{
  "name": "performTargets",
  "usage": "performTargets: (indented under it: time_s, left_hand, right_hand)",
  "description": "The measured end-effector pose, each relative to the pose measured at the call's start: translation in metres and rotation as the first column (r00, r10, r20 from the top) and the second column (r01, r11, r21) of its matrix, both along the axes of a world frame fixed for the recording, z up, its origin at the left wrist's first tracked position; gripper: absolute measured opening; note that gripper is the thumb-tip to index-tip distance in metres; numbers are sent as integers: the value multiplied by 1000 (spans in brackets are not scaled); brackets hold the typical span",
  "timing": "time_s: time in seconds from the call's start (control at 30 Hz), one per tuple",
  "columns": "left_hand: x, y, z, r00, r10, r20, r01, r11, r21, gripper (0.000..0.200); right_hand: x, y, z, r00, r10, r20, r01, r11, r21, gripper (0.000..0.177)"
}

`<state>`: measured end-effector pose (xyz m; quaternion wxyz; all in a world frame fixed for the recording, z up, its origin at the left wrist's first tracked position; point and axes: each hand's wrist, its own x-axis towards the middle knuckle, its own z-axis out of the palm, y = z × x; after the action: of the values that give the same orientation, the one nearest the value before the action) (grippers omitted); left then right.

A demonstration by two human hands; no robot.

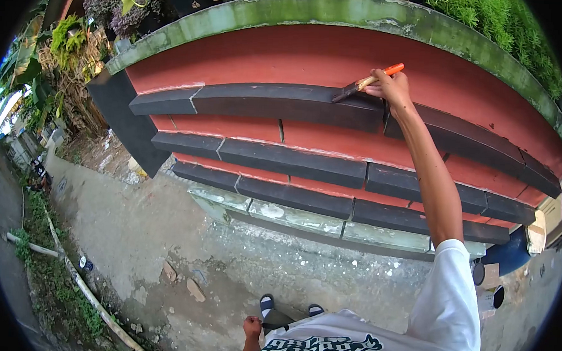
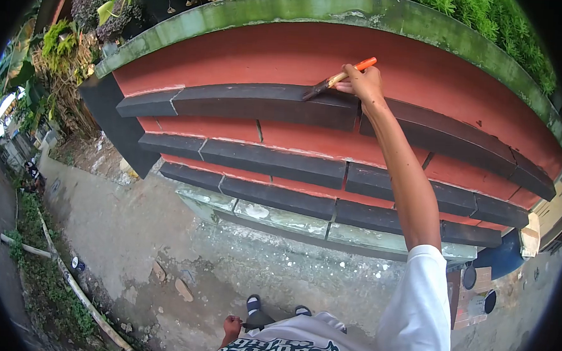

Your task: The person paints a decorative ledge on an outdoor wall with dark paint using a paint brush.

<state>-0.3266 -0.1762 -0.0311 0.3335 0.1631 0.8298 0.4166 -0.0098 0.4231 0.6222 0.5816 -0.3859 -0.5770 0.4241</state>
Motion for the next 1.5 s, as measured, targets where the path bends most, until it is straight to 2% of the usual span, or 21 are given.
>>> performTargets:
  time_s: [0.03, 0.13, 0.23, 0.37, 0.5, 0.57, 0.67, 0.77, 0.83, 0.9, 0.93, 1.03, 1.07, 1.17, 1.2, 1.3, 1.37, 1.43, 1.5]
  left_hand:
    - [-12, 12, 4, 997, -60, -54, 57, 997, -47, 18]
    - [-57, 39, 17, 980, -196, -12, 196, 980, 13, 17]
    - [-117, 61, 22, 967, -187, 173, 177, 981, 74, 18]
    - [-196, 77, 12, 951, -142, 273, 150, 989, -7, 19]
    - [-240, 84, 13, 924, -243, 294, 283, 954, -102, 20]
    - [-253, 84, 9, 897, -269, 352, 329, 936, -122, 20]
    - [-256, 89, 17, 883, -276, 379, 346, 930, -128, 20]
    - [-262, 93, 9, 838, -334, 432, 417, 902, -111, 20]
    - [-263, 100, 7, 832, -353, 428, 443, 888, -128, 20]
    - [-262, 109, 9, 824, -377, 423, 468, 874, -133, 20]
    - [-262, 113, 11, 820, -389, 420, 480, 867, -133, 21]
    - [-263, 119, 21, 812, -416, 409, 497, 860, -112, 21]
    - [-264, 122, 24, 810, -425, 405, 501, 859, -101, 21]
    - [-270, 125, 31, 794, -463, 395, 532, 843, -82, 21]
    - [-272, 124, 30, 794, -460, 398, 532, 842, -86, 22]
    - [-281, 125, 27, 790, -472, 390, 545, 833, -95, 23]
    - [-288, 122, 20, 780, -511, 362, 578, 810, -101, 25]
    - [-291, 119, 27, 788, -493, 368, 569, 812, -130, 26]
    - [-293, 120, 29, 784, -502, 366, 585, 794, -164, 26]
  right_hand:
    - [-1, 0, 4, 998, -39, 39, 39, 999, -2, 30]
    - [6, -14, 25, 929, -240, 282, 235, 971, 53, 29]
    - [18, -32, 49, 778, -425, 462, 406, 902, 146, 28]
    - [24, -63, 52, 737, -539, 409, 499, 841, 208, 30]
    - [10, -104, 37, 716, -633, 294, 562, 773, 295, 29]
    - [-5, -121, 35, 681, -670, 295, 555, 735, 389, 29]
    - [-16, -112, 38, 472, -748, 468, 446, 660, 605, 29]
    - [-72, -111, 56, 246, -734, 633, 279, 679, 679, 25]
    - [-104, -93, 54, 177, -690, 702, 148, 724, 674, 19]
    - [-134, -80, 50, 158, -693, 703, 70, 718, 692, 18]
    - [-150, -79, 52, 181, -667, 723, 71, 742, 666, 23]
    - [-182, -69, 56, 288, -660, 694, 44, 733, 679, 21]
    - [-189, -68, 58, 337, -640, 691, 84, 751, 655, 27]
    - [-204, -65, 56, 786, -393, 478, 160, 875, 457, 31]
    - [-204, -68, 54, 825, -355, 440, 164, 895, 414, 34]
    - [-177, -65, 42, 715, -450, 534, 202, 865, 459, 34]
    - [-149, -68, 39, 718, -452, 529, 211, 866, 453, 32]
    - [-125, -85, 46, 636, -519, 571, 223, 832, 507, 27]
    - [-111, -104, 54, 672, -475, 569, 219, 860, 460, 24]
